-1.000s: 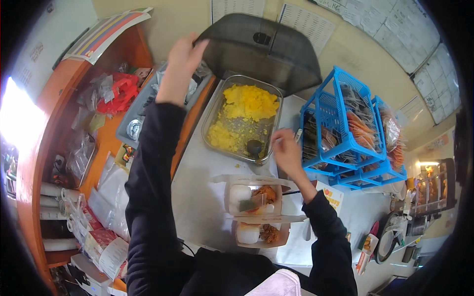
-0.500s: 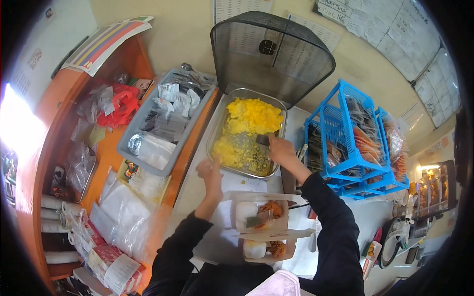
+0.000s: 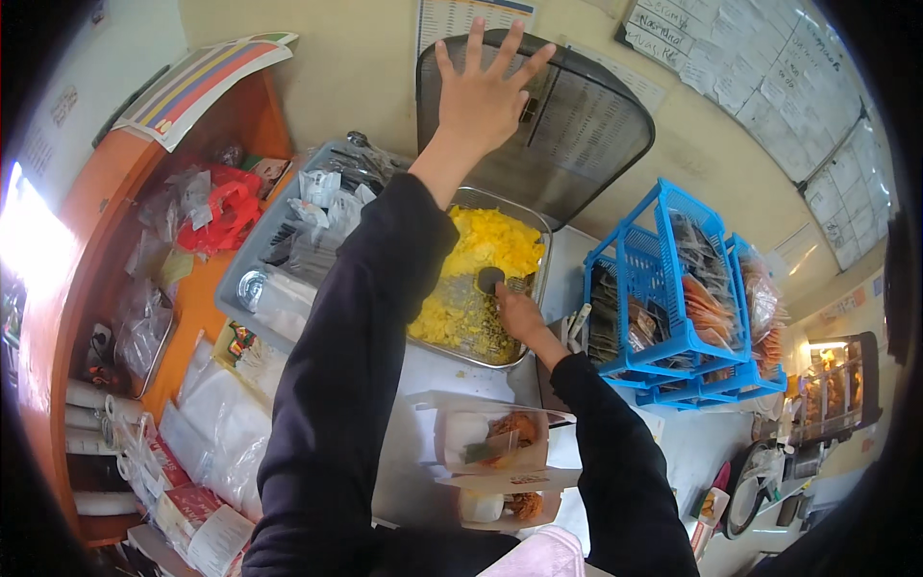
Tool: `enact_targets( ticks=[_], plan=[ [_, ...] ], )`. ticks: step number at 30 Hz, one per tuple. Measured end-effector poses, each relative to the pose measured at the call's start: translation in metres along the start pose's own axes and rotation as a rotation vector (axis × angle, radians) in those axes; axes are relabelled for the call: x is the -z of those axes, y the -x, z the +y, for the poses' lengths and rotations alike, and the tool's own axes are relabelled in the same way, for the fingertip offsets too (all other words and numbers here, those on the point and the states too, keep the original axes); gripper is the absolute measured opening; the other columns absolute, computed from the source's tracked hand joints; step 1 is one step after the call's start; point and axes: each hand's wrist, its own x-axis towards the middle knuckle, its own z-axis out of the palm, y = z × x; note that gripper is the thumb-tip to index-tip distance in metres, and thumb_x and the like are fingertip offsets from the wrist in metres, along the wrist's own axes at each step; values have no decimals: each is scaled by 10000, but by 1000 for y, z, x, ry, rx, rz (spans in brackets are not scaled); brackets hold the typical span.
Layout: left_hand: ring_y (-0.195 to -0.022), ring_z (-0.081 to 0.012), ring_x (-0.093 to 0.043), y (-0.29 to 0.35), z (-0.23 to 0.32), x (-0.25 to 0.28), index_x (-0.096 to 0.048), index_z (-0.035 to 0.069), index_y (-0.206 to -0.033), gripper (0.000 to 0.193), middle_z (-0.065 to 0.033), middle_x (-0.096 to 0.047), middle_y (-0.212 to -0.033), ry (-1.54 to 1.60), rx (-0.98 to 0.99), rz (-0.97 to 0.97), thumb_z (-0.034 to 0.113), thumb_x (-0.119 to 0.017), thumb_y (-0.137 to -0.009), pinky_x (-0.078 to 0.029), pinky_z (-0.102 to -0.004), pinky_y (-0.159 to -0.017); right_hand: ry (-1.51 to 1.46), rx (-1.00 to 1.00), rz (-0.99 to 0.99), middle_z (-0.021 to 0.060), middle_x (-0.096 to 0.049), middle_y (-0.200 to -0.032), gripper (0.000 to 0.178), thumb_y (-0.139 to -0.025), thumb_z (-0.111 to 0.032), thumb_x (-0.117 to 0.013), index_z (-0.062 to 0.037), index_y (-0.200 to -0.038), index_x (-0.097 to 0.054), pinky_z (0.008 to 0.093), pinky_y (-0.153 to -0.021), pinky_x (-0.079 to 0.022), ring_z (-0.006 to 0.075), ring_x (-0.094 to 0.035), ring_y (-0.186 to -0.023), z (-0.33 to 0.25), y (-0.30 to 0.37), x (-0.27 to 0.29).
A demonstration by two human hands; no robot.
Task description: The person scoops scrambled eggs into a takeout box containing rice and chicken, packs additional sides, staples the boxes, places them in a plastic bag with condiments and cutlery, and attaches a receipt.
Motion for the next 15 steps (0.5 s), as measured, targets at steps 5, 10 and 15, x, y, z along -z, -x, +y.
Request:
enact_targets(
  ticks=[5, 10, 15],
  plan=[
    [-1353, -528, -251, -18, 7, -9, -179, 346, -1533, 774, -203, -232, -1534, -68, 108, -126, 129, -537, -881, -344, -667, -1002, -109, -95, 101, 229, -666, -855, 268, -890, -121, -511, -125, -1156, -537, 512, -706, -514, 421, -653, -804, -1, -16, 45],
    [-1381, -563, -108, -25, 5, 7, -118, 244, -1538, 867, -230, -79, -1573, 204, 69, -290, 152, -617, -835, -204, -672, -1077, 74, -118, 101, 213, -672, -861, 233, -890, -132, -515, -119, -1121, -537, 508, -700, -514, 411, -655, -820, 6, -34, 52],
    [-1381, -447, -249, 92, 26, 52, -273, 136, -1497, 747, -273, -231, -1511, 659, 183, -56, 244, -656, -865, -245, -556, -1111, 64, -153, -98, 197, -679, -883, 241, -893, -137, -502, -117, -1132, -533, 494, -718, -512, 393, -658, -841, 6, 3, 25]
  ],
)
